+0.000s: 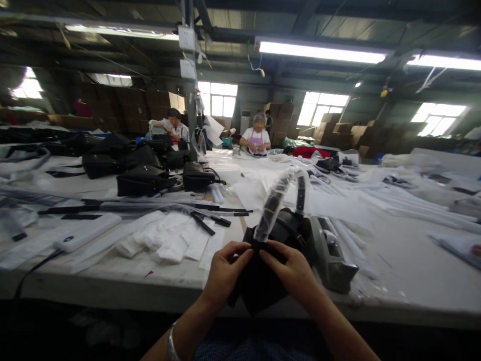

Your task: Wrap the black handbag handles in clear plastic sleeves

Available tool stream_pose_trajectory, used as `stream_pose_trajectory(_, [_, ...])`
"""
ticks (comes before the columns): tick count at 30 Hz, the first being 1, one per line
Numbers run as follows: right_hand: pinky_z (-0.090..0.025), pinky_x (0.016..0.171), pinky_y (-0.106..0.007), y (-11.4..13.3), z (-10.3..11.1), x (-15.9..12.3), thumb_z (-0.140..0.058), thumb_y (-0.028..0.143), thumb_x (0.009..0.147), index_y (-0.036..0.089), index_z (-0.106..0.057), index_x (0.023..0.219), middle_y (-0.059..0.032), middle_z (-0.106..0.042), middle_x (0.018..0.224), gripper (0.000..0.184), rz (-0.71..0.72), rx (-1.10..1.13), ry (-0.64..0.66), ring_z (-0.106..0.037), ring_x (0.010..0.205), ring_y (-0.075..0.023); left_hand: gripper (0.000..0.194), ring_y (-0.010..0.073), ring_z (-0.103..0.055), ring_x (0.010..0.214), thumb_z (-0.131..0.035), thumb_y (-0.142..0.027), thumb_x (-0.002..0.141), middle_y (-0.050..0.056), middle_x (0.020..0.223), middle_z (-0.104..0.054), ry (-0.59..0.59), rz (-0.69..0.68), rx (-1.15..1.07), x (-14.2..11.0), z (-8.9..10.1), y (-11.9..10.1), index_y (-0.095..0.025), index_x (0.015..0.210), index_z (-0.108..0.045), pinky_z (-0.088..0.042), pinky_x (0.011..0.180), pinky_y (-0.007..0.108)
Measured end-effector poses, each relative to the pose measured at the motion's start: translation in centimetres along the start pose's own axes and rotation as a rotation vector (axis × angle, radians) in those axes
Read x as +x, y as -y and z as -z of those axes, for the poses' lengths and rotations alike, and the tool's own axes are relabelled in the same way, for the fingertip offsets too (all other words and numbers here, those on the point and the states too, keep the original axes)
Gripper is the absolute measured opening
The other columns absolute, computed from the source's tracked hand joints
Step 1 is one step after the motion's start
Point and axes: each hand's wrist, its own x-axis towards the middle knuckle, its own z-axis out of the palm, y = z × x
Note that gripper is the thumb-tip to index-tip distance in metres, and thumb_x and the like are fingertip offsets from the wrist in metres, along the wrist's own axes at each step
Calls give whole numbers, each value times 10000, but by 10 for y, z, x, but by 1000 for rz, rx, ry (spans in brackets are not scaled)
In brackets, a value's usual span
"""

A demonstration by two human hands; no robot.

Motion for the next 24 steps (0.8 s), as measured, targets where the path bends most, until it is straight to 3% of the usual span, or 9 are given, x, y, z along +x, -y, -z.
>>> stream_pose_trajectory(4, [-567, 854, -397, -6, -2, -7, -642, 344, 840, 231, -760, 1034, -34, -781, 967, 254, 6, 53, -26, -724, 905, -276, 195, 202, -665, 841, -714, -373, 807, 35, 889, -701, 4, -73, 87, -1, -1, -3, -197, 890, -729, -535, 713, 254])
stream_pose_trajectory(10, [-540, 899, -356, -1, 6, -7, -604, 214, 861, 258, -767, 1041, -32, -767, 977, 247, 127, 1, 60, -706, 957, -248, 94, 188, -641, 891, -654, -255, 852, 36, 911, -675, 16, -314, 334, -2, -5, -18, -217, 885, -733, -524, 721, 231])
stream_pose_trajectory(14, [-534, 915, -364, -2, 5, -7, -601, 230, 877, 265, -755, 1071, -35, -762, 1024, 251, 147, 0, 48, -703, 979, -247, 100, 207, -659, 871, -657, -261, 830, 42, 896, -702, 1, -204, 351, 1, -4, -20, -203, 875, -726, -523, 639, 231])
stream_pose_trajectory(18, [-552, 878, -403, -4, -3, -11, -671, 403, 835, 209, -761, 1032, -85, -769, 1015, 290, 72, -64, -90, -708, 979, -304, 167, 241, -687, 874, -691, -314, 800, 59, 916, -753, 29, -98, 360, 6, 0, -21, -190, 897, -747, -535, 703, 278])
stream_pose_trajectory(21, [-562, 849, -395, -3, -8, -13, -649, 447, 846, 199, -762, 1007, -81, -779, 965, 318, 21, -59, -153, -726, 917, -298, 185, 237, -692, 851, -689, -325, 811, 63, 897, -766, 122, -104, 394, 9, 7, -27, -186, 907, -764, -530, 746, 291])
stream_pose_trajectory(24, [-565, 837, -371, -2, -9, -14, -638, 426, 856, 212, -764, 1004, -57, -783, 959, 289, 37, -28, -124, -732, 899, -279, 190, 232, -692, 858, -674, -321, 830, 62, 909, -766, 230, -145, 455, 12, 14, -35, -195, 933, -772, -526, 749, 286])
